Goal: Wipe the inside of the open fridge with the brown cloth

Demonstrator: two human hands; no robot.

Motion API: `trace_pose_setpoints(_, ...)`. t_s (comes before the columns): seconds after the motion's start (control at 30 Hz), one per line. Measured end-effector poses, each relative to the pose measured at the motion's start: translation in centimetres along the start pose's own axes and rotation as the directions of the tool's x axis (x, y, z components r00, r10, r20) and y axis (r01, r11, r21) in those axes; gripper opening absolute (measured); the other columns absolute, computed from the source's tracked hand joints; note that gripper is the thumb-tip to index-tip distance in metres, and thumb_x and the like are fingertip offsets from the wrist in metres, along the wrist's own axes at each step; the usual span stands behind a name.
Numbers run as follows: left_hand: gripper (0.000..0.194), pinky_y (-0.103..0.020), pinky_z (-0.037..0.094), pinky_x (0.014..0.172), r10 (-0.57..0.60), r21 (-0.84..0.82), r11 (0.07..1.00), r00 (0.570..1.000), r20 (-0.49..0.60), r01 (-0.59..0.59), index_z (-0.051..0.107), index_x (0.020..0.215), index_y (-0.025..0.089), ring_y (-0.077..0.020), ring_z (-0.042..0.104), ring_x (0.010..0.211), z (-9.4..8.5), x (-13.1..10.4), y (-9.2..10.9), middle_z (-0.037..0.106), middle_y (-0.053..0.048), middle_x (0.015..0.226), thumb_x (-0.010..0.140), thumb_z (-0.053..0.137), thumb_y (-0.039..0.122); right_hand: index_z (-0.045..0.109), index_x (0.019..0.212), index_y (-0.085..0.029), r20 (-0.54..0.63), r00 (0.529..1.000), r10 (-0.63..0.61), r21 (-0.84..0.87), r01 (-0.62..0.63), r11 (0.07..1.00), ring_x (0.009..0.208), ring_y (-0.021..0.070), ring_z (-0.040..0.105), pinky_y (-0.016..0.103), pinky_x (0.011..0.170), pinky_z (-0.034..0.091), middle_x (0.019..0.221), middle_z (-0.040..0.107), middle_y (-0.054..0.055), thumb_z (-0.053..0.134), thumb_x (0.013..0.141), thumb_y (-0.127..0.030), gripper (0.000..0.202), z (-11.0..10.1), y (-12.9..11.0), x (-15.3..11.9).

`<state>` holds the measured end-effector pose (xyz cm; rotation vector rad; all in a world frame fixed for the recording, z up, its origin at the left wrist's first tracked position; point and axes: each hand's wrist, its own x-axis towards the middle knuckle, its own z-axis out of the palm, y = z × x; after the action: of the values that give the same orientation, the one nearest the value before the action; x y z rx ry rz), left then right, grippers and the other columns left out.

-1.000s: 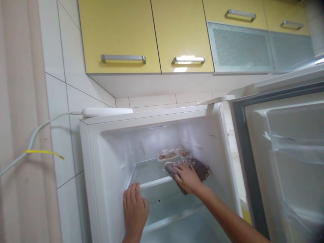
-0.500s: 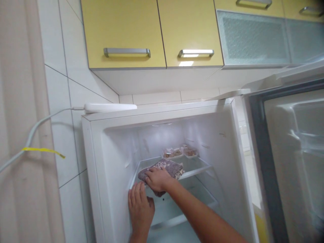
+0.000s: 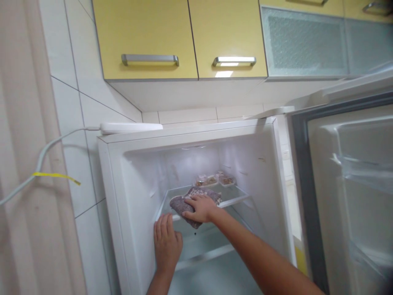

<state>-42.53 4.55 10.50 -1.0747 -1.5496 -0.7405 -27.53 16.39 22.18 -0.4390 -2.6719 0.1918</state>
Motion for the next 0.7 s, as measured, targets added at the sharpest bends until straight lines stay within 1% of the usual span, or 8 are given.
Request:
trace_pose_setpoints(0.13,0.056,-0.055,0.037,0.117,0.013,0.015,1.000,1.000,0.012,-0.014,0.047,0.137,0.008,-0.0330,0.047,0.135,-0.4,0.2,0.1,0.058,-0.020,0.131,0.081,0.048,0.006,0.049,0.148,-0.026,0.017,0.997,0.080,-0.035,-0.079,0.996,0.139,0.0363,0.045,0.055,0.114,0.031,0.152,0.050,0.014,0.043,0.089,-0.068,0.074,-1.3,2.1,-2.2)
trace_pose_setpoints(0.23,0.053,-0.055,0.039,0.116,0.028,0.033,0.999,1.000,0.005,-0.028,0.048,0.134,0.006,-0.0334,0.050,0.131,-0.6,0.4,0.2,0.059,-0.020,0.129,0.081,0.048,0.005,0.046,0.150,-0.029,0.001,0.984,0.181,-0.073,-0.180,0.981,0.143,0.0385,0.039,0.063,0.117,0.022,0.155,0.047,0.012,0.043,0.089,-0.068,0.073,-2.4,4.8,-4.7)
trace_pose_setpoints(0.27,0.053,-0.055,0.040,0.116,0.032,0.037,0.999,0.999,-0.001,-0.032,0.049,0.134,0.006,-0.0337,0.051,0.130,-0.7,0.4,0.2,0.060,-0.020,0.129,0.081,0.049,0.005,0.046,0.150,-0.030,-0.016,0.974,0.228,-0.083,-0.229,0.970,0.145,0.0390,0.036,0.066,0.117,0.018,0.156,0.046,0.010,0.044,0.088,-0.067,0.072,-2.7,5.7,-5.5)
trace_pose_setpoints(0.33,0.053,-0.056,0.040,0.115,0.036,0.042,0.998,0.999,-0.009,-0.036,0.049,0.133,0.006,-0.0345,0.052,0.129,-0.7,0.5,0.2,0.060,-0.020,0.129,0.080,0.050,0.004,0.048,0.149,-0.032,-0.058,0.945,0.323,-0.090,-0.327,0.941,0.146,0.0381,0.033,0.065,0.118,0.015,0.155,0.048,0.007,0.046,0.088,-0.064,0.069,-3.4,7.5,-6.8)
trace_pose_setpoints(0.43,0.052,-0.055,0.040,0.115,0.029,0.047,0.998,1.000,-0.007,-0.029,0.050,0.132,0.005,-0.0346,0.053,0.128,-0.8,0.5,0.3,0.061,-0.020,0.129,0.080,0.050,0.004,0.052,0.146,-0.027,-0.098,0.904,0.416,-0.088,-0.424,0.901,0.145,0.0377,0.036,0.061,0.119,0.019,0.154,0.049,0.010,0.047,0.088,-0.057,0.065,-3.8,8.8,-7.4)
trace_pose_setpoints(0.5,0.052,-0.055,0.040,0.116,0.018,0.046,0.999,1.000,-0.001,-0.018,0.050,0.132,0.005,-0.0341,0.053,0.127,-0.9,0.5,0.5,0.061,-0.020,0.129,0.079,0.051,0.004,0.056,0.143,-0.024,-0.095,0.899,0.428,-0.087,-0.436,0.896,0.143,0.0401,0.037,0.065,0.116,0.021,0.153,0.049,0.013,0.043,0.090,-0.052,0.061,-3.7,8.4,-6.8)
trace_pose_setpoints(0.57,0.052,-0.056,0.040,0.116,-0.005,0.043,0.999,1.000,0.000,0.005,0.050,0.131,0.005,-0.0344,0.053,0.127,-0.9,0.6,0.8,0.060,-0.020,0.129,0.080,0.051,0.005,0.058,0.141,-0.024,-0.065,0.913,0.402,-0.079,-0.406,0.910,0.142,0.0399,0.039,0.069,0.114,0.021,0.153,0.049,0.013,0.039,0.091,-0.046,0.057,-3.4,7.1,-5.7)
trace_pose_setpoints(0.7,0.053,-0.058,0.039,0.115,-0.085,0.009,0.996,0.996,-0.011,0.085,0.049,0.133,0.007,-0.0361,0.051,0.130,-0.6,0.6,1.5,0.059,-0.020,0.129,0.080,0.052,0.008,0.056,0.142,-0.033,0.036,0.974,0.224,-0.040,-0.222,0.974,0.144,0.0317,0.040,0.065,0.117,0.023,0.155,0.048,0.003,0.039,0.091,-0.044,0.055,-1.7,2.2,-2.5)
